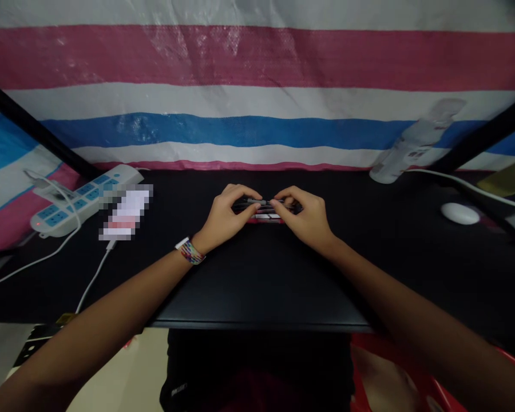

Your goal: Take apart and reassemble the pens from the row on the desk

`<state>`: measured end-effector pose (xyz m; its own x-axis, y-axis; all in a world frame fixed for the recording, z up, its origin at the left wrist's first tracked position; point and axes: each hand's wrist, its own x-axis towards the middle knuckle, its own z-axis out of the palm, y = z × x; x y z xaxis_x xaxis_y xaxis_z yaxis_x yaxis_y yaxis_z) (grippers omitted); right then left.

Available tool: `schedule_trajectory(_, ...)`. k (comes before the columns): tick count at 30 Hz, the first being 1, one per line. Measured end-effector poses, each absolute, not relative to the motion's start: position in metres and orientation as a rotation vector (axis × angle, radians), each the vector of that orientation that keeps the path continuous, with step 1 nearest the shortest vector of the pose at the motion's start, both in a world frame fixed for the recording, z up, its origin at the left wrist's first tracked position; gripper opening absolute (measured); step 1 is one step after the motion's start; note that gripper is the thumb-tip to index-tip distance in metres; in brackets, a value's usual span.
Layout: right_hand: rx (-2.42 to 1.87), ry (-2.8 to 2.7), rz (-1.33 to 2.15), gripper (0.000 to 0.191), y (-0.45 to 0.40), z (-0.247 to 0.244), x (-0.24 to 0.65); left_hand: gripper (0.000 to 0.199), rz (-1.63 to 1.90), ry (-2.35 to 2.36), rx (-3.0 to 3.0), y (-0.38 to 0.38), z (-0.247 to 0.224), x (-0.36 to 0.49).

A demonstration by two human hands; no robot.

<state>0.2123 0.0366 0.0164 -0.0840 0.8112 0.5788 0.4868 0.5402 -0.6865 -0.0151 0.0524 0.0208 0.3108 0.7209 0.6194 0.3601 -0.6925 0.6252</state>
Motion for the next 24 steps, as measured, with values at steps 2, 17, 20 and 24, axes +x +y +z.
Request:
schedule_trajectory(2,-1.102,-1.624,0.578,0.014,0.041,0.017,0.214,0.007,1.358,1.014,2.189,0.053,0.021,-0.016)
schedule_trajectory(17,-0.901,-1.091,1.366,0.024,0.061,0.015,0.220,0.008,1.412,1.112,2.092,0.061,0.018,-0.019)
schedule_trajectory(20,-0.872,-1.088,1.390,0.026,0.063,0.013,0.220,0.008,1.417,1.115,2.072,0.063,0.018,-0.020)
schedule_trajectory(24,-0.824,-1.077,1.403,0.030,0.063,0.011,0.219,0.009,1.387,1.125,2.025,0.064,0.020,-0.023)
